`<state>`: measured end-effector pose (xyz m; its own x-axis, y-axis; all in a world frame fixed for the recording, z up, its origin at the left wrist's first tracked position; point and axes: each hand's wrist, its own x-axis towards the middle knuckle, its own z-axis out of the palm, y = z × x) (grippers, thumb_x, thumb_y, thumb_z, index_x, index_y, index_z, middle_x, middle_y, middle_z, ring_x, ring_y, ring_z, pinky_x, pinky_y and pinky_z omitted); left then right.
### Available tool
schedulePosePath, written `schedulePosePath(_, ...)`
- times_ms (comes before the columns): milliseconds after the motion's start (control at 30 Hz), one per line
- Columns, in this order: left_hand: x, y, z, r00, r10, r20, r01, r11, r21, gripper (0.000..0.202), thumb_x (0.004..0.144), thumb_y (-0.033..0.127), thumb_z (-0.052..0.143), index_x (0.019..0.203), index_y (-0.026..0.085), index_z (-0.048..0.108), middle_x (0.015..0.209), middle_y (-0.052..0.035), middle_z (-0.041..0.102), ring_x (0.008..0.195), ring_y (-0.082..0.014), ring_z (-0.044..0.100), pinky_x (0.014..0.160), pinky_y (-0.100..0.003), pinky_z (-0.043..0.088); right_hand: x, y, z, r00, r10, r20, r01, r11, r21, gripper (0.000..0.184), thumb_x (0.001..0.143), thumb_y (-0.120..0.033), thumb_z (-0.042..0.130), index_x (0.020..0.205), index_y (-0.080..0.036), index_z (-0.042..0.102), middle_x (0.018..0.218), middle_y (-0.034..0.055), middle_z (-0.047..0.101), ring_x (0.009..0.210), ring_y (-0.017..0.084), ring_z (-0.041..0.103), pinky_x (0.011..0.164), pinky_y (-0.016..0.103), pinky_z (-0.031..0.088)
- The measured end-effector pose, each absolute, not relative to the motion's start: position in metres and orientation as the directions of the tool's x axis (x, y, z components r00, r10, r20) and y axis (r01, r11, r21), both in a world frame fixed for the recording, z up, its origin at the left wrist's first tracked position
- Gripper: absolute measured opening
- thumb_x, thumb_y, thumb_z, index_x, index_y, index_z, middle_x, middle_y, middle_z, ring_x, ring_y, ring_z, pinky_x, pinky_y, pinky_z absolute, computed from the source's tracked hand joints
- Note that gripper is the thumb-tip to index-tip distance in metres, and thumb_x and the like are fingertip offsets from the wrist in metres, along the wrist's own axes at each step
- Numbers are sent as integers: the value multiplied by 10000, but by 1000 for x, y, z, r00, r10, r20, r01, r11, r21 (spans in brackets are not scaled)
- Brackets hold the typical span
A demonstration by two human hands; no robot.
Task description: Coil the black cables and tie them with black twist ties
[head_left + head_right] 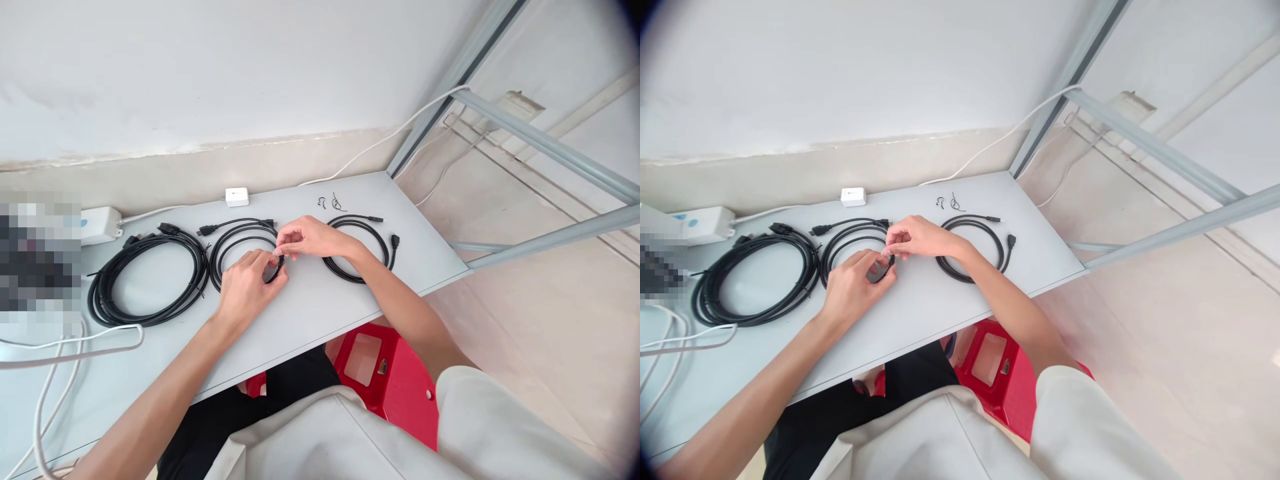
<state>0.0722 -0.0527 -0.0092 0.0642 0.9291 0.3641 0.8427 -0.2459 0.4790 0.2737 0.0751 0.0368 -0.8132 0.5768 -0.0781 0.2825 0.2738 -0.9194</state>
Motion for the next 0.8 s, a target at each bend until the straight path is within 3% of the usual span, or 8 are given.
schedulePosePath(233, 72, -57, -9, 34, 936, 349, 838, -217, 500, 157, 982, 361, 705, 888, 238, 730, 857, -15, 752, 738, -169, 670, 640, -306, 405, 278, 75, 44, -869, 494, -19, 273, 448, -852, 247, 1028, -414, 782, 964, -176, 786, 885, 26, 752, 806, 153, 665, 778, 286, 505)
schedulePosePath(467, 71, -59, -10, -11, 961, 277, 790, -162, 591, 159, 963, 404, 728, 978, 247, 746, 837, -1, 733, 657, -144, 608, 639, -290, 430, 278, 72, 48, -874, 487, 5, 287, 523, -803, 174, 1041, -328, 736, 943, -185, 735, 888, 24, 749, 800, 159, 648, 761, 300, 466)
schedulePosePath(600, 69, -59, -7, -16, 979, 203, 707, -132, 695, 213, 970, 404, 745, 1134, 269, 749, 939, 4, 786, 737, -150, 684, 697, -284, 490, 277, 70, 47, -860, 509, 26, 319, 577, -752, 188, 1067, -301, 682, 921, -186, 707, 849, 23, 739, 759, 158, 620, 722, 302, 430)
schedulePosePath(700, 69, -59, -4, -16, 982, 186, 696, -123, 707, 264, 978, 403, 750, 1213, 283, 745, 999, 1, 805, 766, -158, 705, 719, -292, 504, 276, 68, 47, -855, 518, 16, 332, 571, -751, 188, 1050, -288, 693, 894, -184, 694, 827, 26, 739, 739, 157, 623, 707, 298, 444)
schedulePosePath(800, 69, -60, -4, -28, 984, 175, 692, -108, 714, 240, 968, 407, 763, 1170, 276, 763, 972, -4, 800, 731, -159, 681, 701, -295, 496, 273, 66, 47, -821, 570, -25, 353, 473, -807, 154, 1010, -275, 730, 892, -180, 703, 801, 28, 761, 711, 154, 668, 705, 289, 495)
